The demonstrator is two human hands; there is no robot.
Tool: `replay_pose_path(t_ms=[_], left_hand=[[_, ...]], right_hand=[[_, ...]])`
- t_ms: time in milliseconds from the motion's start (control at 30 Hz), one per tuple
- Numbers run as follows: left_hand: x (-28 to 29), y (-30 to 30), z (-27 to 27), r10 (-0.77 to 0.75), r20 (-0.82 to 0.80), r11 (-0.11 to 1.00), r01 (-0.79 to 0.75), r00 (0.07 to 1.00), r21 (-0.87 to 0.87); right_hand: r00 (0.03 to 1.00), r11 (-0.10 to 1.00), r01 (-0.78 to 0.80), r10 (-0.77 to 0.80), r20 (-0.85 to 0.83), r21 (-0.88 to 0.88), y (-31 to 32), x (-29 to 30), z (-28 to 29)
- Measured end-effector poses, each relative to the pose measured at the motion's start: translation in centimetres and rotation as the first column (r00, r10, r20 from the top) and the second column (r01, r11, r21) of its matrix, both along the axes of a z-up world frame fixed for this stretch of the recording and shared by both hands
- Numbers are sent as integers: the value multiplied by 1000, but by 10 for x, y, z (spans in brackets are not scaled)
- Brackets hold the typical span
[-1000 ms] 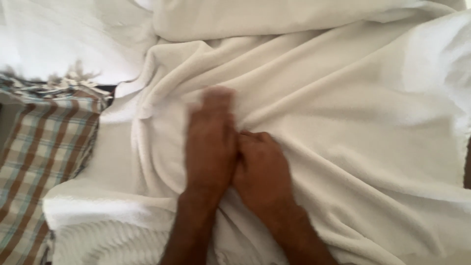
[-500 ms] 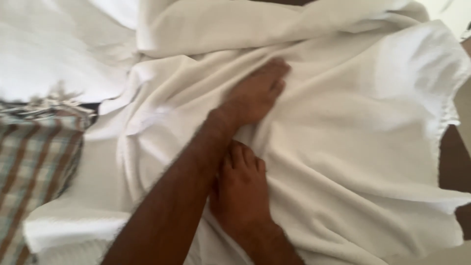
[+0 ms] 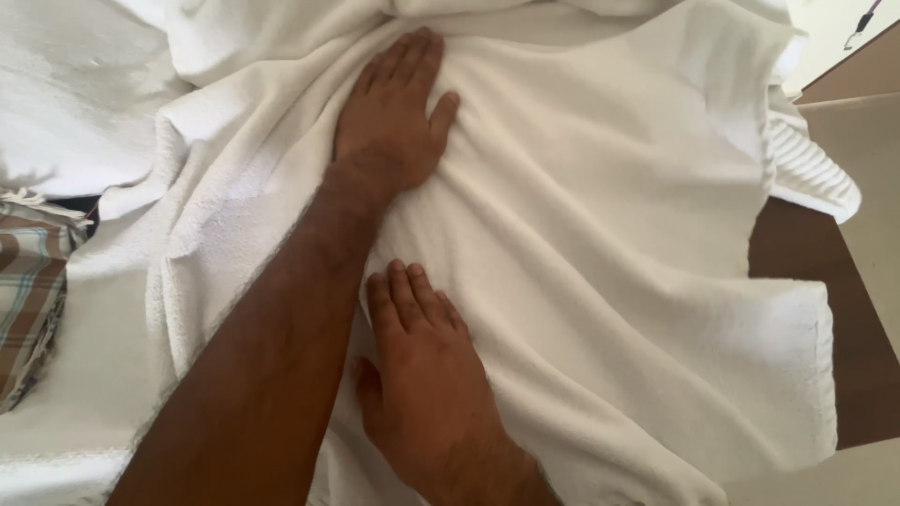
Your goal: The person smooths a white towel on a bed using both hands, then folds it in half and smooths it again. The person repeats the folding and smoothing process to create a neat rectangular stack.
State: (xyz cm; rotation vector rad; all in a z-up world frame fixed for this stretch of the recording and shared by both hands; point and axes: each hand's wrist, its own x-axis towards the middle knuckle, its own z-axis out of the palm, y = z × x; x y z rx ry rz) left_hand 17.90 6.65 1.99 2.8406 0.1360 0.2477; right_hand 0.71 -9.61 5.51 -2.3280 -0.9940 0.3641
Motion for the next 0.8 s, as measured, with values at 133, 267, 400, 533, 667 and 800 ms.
replay_pose_path(t_ms=[133, 267, 400, 533, 667, 800], left_hand=[[9, -6, -7, 67, -14, 998, -67, 998, -1], [-29, -25, -4, 107, 70, 987, -98, 992, -127], [-120, -68, -29, 151, 255, 855, 3, 955, -518], [-165, -74, -9, 175, 91, 882, -115, 980, -457], [-173, -70, -5, 144, 38, 952, -128, 989, -277], [-170, -68, -1, 133, -11, 966, -132, 991, -223]], right_hand=[[1000, 1000, -8, 8, -11, -24, -4, -1, -3], [996, 996, -86, 86, 9, -2, -11, 16, 6], [900, 981, 181, -193, -390, -70, -50, 51, 32], [773, 758, 610, -504, -385, 231, -103, 107, 39], [802, 824, 567, -549, 235, -7, -132, 185, 18], [894, 831, 436, -356, 272, -346, -156, 253, -24]])
